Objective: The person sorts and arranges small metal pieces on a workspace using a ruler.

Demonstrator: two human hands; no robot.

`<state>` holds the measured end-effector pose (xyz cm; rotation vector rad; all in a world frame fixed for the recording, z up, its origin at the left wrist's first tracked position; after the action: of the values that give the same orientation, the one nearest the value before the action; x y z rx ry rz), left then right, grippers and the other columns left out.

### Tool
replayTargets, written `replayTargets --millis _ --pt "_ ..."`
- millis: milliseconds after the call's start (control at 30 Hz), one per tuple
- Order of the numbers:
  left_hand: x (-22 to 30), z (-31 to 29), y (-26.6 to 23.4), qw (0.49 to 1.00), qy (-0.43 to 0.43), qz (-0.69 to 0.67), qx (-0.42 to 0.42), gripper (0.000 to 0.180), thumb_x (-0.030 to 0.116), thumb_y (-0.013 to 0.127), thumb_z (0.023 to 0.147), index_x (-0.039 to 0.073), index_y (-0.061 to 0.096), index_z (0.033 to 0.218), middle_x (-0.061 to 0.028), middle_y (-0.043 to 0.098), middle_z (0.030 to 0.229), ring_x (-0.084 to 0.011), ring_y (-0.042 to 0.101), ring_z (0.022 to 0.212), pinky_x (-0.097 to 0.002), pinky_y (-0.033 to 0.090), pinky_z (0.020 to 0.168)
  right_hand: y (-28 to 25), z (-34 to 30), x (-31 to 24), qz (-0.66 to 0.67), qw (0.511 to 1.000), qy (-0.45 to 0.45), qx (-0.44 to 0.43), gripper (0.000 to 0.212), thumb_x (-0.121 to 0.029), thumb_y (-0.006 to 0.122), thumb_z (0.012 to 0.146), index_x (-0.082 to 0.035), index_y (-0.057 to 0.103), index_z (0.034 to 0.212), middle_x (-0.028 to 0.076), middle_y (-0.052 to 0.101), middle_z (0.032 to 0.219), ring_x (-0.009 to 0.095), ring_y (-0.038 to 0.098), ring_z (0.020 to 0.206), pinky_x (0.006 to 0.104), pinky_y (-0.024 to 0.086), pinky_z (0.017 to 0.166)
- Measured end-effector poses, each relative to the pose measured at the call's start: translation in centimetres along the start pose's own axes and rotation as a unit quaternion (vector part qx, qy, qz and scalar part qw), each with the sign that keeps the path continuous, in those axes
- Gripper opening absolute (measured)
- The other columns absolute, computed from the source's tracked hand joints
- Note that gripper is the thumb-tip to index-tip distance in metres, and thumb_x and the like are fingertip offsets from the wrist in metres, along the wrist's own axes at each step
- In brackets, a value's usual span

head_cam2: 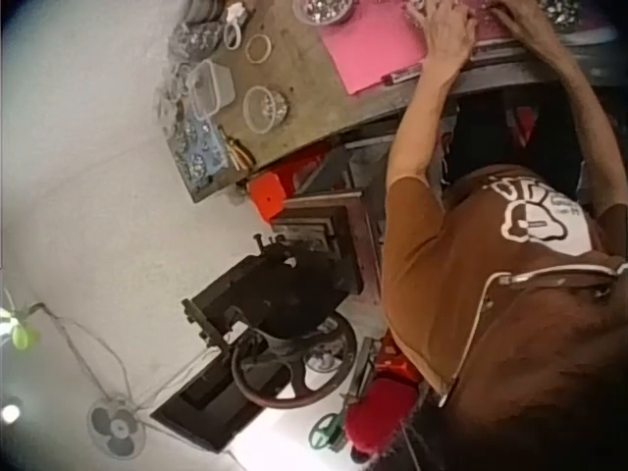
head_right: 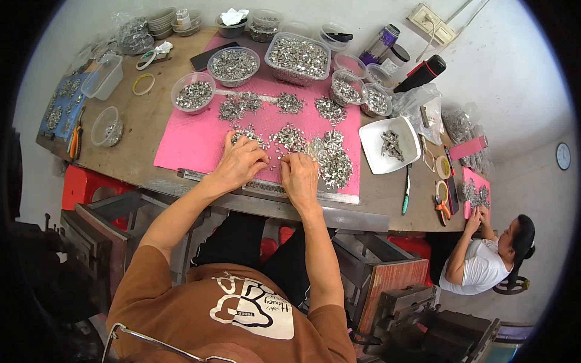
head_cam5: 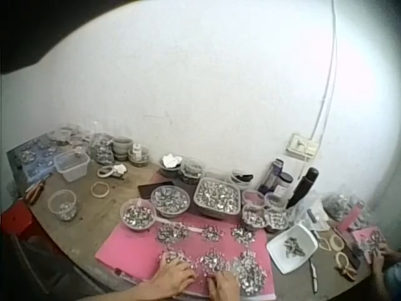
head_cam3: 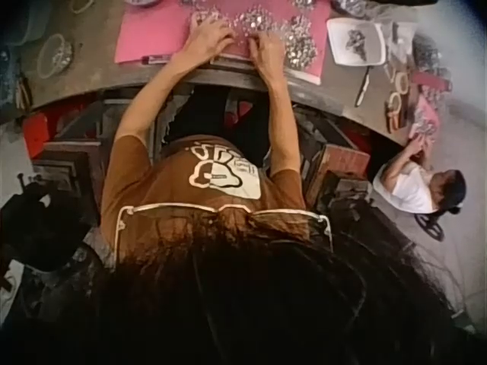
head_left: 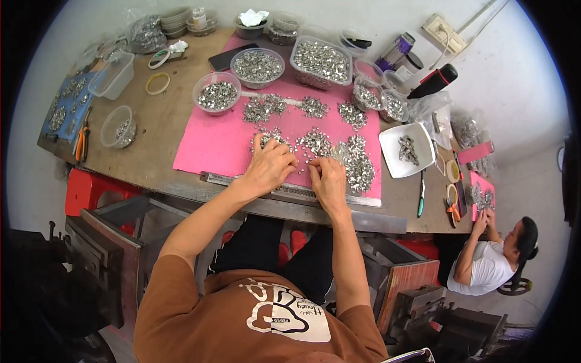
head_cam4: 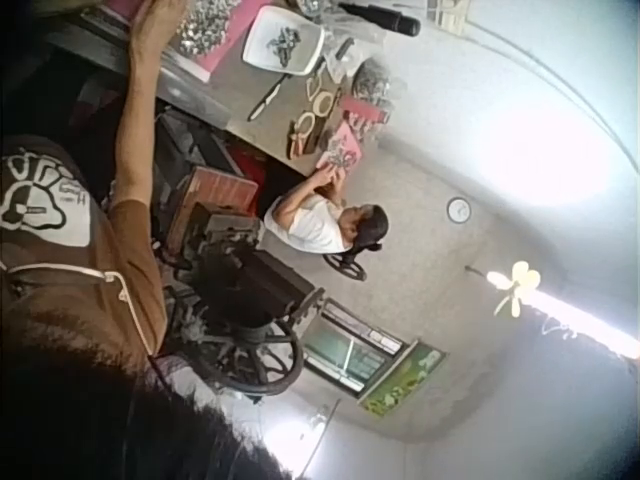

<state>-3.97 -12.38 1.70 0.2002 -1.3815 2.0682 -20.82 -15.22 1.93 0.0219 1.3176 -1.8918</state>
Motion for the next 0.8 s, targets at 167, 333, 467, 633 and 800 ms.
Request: replayTargets --millis 167,333,467,633,800 --pt "-0.1 -0.2 0.0 1.0 0.006 0.006 0.021 0.008 0.019 0.073 0.086 0.012 0.073 0.09 -0.001 0.062 0.09 -0.0228 0.056 0.099 -0.0596 0.027 0.108 -0.3 0.0 -0.3 -0.021 1.0 -0.014 -0.004 0.009 -0.01 0.072 0.086 -0.009 0.068 0.094 0.009 0.062 0.083 0.029 0.061 0.083 0.0418 0.041 0.076" --pt "-0.5 -0.1 0.0 1.0 -0.008 -0.001 0.016 0.008 0.018 0.074 0.086 0.012 0.072 0.091 -0.0014 0.062 0.089 -0.0227 0.056 0.098 -0.0596 0.027 0.108 -0.3 0.3 -0.3 -0.009 1.0 -0.003 -0.01 0.007 -0.012 0.071 0.087 -0.009 0.069 0.093 0.009 0.062 0.081 0.028 0.062 0.08 0.0408 0.042 0.074" --pt "-0.1 -0.2 -0.3 1.0 -0.009 0.006 0.026 0.009 0.019 0.074 0.086 0.012 0.071 0.09 -0.0013 0.063 0.089 -0.0225 0.057 0.097 -0.0595 0.027 0.109 -0.5 0.4 0.0 -0.009 0.999 -0.022 -0.022 0.008 -0.009 0.073 0.085 -0.008 0.07 0.092 0.009 0.062 0.077 0.029 0.062 0.071 0.0415 0.043 0.072" --pt "0.4 -0.3 -0.7 0.999 0.006 0.005 0.038 0.009 0.019 0.074 0.087 0.011 0.07 0.09 -0.001 0.062 0.088 -0.022 0.057 0.094 -0.0596 0.026 0.109 -0.9 0.5 -0.1 -0.014 0.999 -0.04 -0.019 0.008 -0.006 0.072 0.086 -0.004 0.066 0.091 0.01 0.063 0.079 0.029 0.062 0.071 0.0399 0.044 0.072" --pt "1.0 -2.6 -2.2 0.997 0.007 -0.066 0.027 0.01 0.019 0.075 0.086 0.012 0.069 0.09 -0.0017 0.06 0.086 -0.0226 0.056 0.092 -0.0583 0.028 0.108 -1.8 -1.4 -2.1 0.065 0.997 -0.023 -0.018 0.006 -0.004 0.069 0.087 -0.004 0.063 0.09 0.011 0.062 0.085 0.03 0.061 0.08 0.0411 0.042 0.076"
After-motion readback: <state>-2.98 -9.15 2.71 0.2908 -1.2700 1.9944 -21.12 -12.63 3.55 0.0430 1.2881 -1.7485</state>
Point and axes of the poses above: each hand's wrist, its own z-axis towards the middle knuckle, its own y-axis out of the palm, x = y × z, the point moved 5 cm from there along z, towards the middle knuckle
